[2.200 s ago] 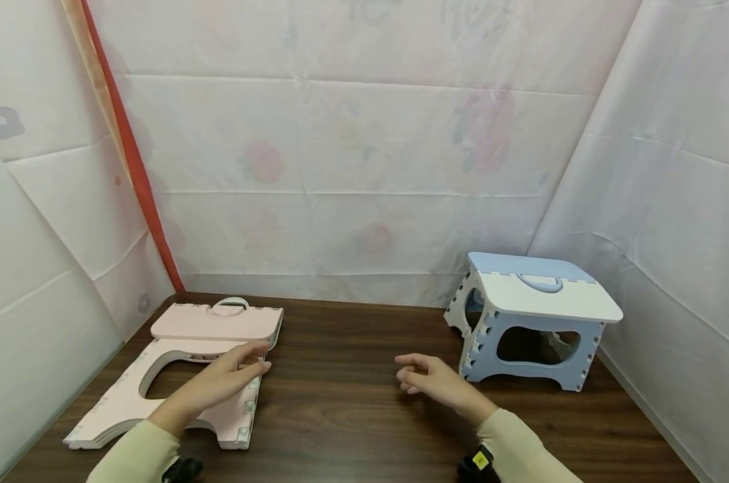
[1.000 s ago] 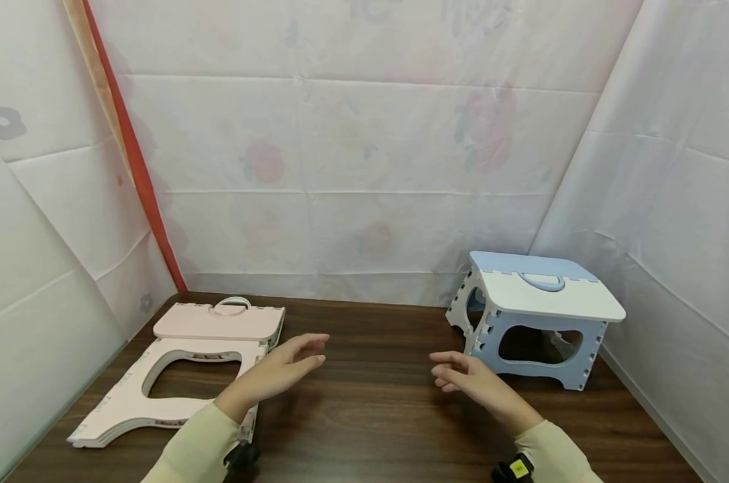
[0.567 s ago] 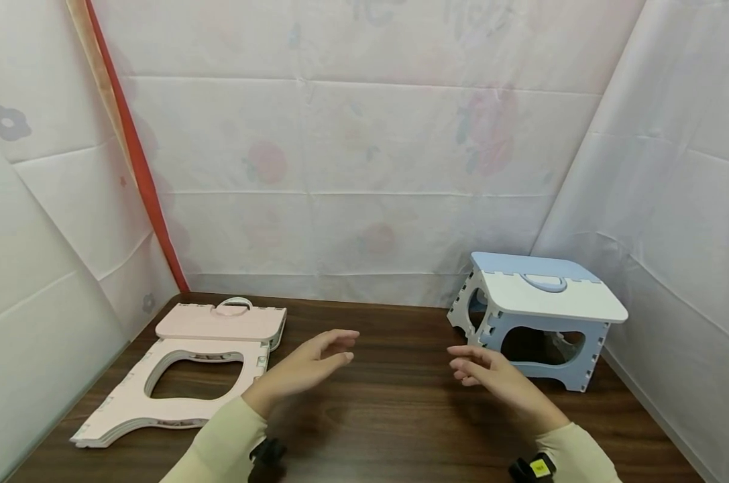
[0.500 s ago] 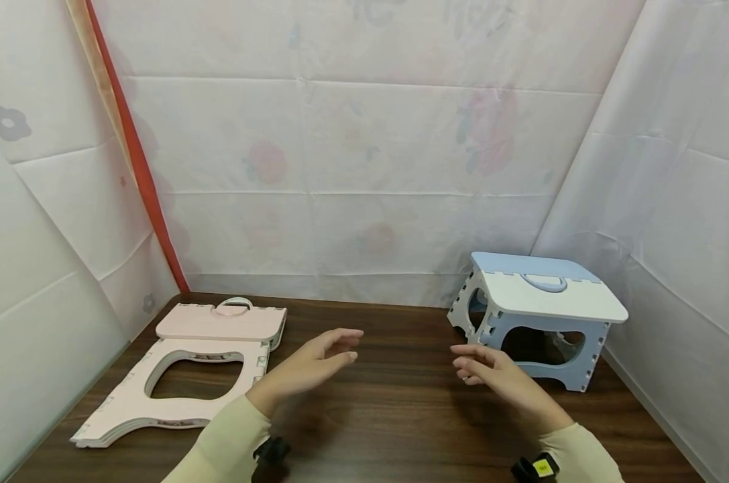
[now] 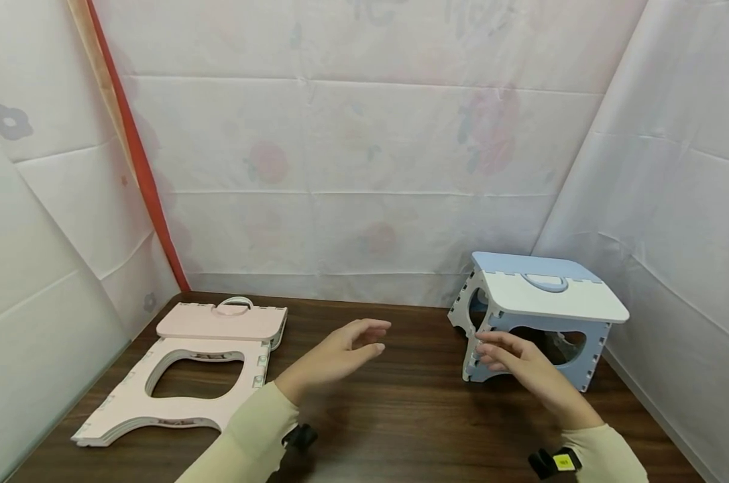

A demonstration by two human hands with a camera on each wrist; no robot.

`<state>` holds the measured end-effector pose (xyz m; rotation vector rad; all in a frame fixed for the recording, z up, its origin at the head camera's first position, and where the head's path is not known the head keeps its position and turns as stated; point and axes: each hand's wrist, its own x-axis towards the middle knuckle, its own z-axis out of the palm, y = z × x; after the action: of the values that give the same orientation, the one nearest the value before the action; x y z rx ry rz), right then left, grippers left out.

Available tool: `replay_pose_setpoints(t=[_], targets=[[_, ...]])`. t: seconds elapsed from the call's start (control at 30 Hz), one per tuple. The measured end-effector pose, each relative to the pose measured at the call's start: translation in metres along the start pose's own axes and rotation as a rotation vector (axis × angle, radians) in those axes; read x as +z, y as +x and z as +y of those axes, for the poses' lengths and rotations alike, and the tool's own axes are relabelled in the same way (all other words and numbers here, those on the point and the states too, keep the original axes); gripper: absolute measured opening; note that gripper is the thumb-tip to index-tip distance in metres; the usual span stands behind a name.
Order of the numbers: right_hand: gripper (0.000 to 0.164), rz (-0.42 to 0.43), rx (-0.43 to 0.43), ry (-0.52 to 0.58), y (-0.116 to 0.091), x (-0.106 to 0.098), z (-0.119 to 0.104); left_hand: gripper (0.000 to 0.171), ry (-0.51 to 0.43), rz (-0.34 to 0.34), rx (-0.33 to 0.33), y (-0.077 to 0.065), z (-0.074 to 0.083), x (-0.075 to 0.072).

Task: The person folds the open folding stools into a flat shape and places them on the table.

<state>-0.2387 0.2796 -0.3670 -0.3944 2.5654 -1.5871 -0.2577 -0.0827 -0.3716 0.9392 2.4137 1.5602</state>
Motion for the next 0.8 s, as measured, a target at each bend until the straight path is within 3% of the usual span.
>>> replay_pose_setpoints(t=[0.33,0.8], targets=[[0.049,0.008,-0.065,-0.043,-0.011,-0.02,-0.007,0.042,-0.016,-0.045,0.017,0.017,0.014,0.009],[0.051,0.144,-0.072,-0.168,-0.033,-0.056,-0.012,0.04,-0.025,-0.053,0.041,0.036,0.029,0.027]])
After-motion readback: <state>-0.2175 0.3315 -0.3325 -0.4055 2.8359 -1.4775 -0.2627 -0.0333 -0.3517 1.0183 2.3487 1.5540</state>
